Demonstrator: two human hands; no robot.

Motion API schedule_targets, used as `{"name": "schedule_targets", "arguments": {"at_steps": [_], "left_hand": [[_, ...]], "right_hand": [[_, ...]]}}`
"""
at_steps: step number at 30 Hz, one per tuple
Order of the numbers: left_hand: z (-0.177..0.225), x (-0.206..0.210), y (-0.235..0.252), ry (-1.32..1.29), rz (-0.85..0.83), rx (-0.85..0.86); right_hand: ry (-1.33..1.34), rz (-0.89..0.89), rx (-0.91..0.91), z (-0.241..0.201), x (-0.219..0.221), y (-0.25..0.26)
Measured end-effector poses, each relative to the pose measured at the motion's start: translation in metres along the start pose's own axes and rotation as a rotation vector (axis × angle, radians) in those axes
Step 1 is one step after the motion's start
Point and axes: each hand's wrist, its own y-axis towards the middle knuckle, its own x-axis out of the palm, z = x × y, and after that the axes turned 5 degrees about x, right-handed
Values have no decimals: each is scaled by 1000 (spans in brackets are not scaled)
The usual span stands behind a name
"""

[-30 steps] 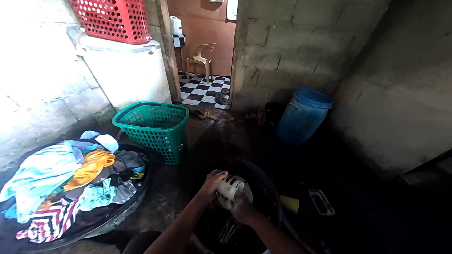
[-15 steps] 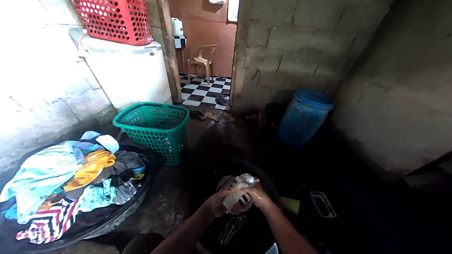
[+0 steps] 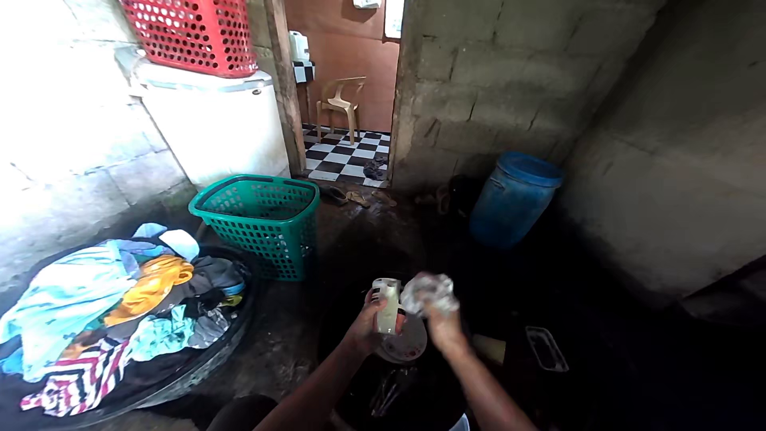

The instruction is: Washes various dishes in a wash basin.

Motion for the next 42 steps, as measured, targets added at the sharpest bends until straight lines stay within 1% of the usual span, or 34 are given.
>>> {"name": "schedule_targets", "arguments": {"at_steps": [1,3,4,5,7,8,9,11,12,13,14,15,17,18,19,20,21,22,23,25,26,27,28,29,30,31,32,34,35,36,37,39,40,42], "left_hand": [[1,10,-5,20,45,27],[0,19,-12,16,32,73],[-1,17,-13,17,3,72],[-1,14,-14,27,-36,52],[1,12,-13,-2,-91,-7],[0,11,-12,-19,-118,-29],[-2,9,-13,-46,-150,-46],[-9,8,-15,-112,-225,-102],[-11,8,-17,-111,-244,-143],[-12,8,-18,-72,-221,-180],[-12,9,-19,23,-177,-194],[-10,10,-19,173,-138,-185],[-10,13,-15,515,-71,-129],[-12,16,-13,642,-43,-90],[-15,20,-13,726,-4,-51],[-16,22,-13,752,23,-17],[-17,21,-14,725,28,9],[-16,17,-14,641,19,19],[-15,13,-14,512,-5,14],[-15,4,-15,170,-123,-36],[-14,3,-16,22,-205,-77],[-13,4,-15,-100,-275,-117],[-13,5,-15,-182,-326,-153],[-14,5,-14,-201,-340,-179],[-15,3,-15,-154,-314,-185],[-16,2,-16,-37,-245,-168],[-14,2,-17,142,-165,-143],[-12,6,-14,474,-104,-158],[-14,9,-12,578,-84,-154],[-15,12,-12,629,-73,-147],[-15,13,-12,650,-65,-132],[-11,12,-14,591,-71,-107],[-7,9,-16,495,-94,-103],[-5,5,-19,229,-151,-103]], "right_hand": [[-154,-23,-93,10,16,-15],[-380,18,-332,32,42,-31],[-406,29,-346,38,47,-32],[-393,21,-287,38,46,-29],[-315,0,-62,27,34,-16],[-229,-2,52,22,27,-7],[-144,13,118,20,21,-1],[-37,87,180,23,13,6],[-13,112,216,24,12,9],[-16,124,259,24,11,11],[-82,117,301,22,10,13],[-219,67,338,17,9,14],[-687,-156,375,2,8,18],[-886,-229,350,-4,12,17],[-970,-210,293,-5,17,12],[-928,-143,250,-2,19,7],[-787,-32,182,6,21,2],[-576,87,112,18,22,0],[-343,168,78,27,23,0],[45,237,144,34,24,0],[174,266,194,35,25,1],[232,281,233,35,25,1],[229,280,255,32,24,2],[181,262,267,30,22,2],[85,232,275,29,19,4],[-44,181,295,26,15,6],[-212,104,319,21,12,8],[-620,-92,359,8,8,13],[-788,-177,373,1,10,14],[-876,-206,353,-1,12,13],[-866,-178,302,1,13,11],[-605,-17,111,18,12,4],[-433,44,57,25,12,2],[-172,101,54,28,13,0]]}}
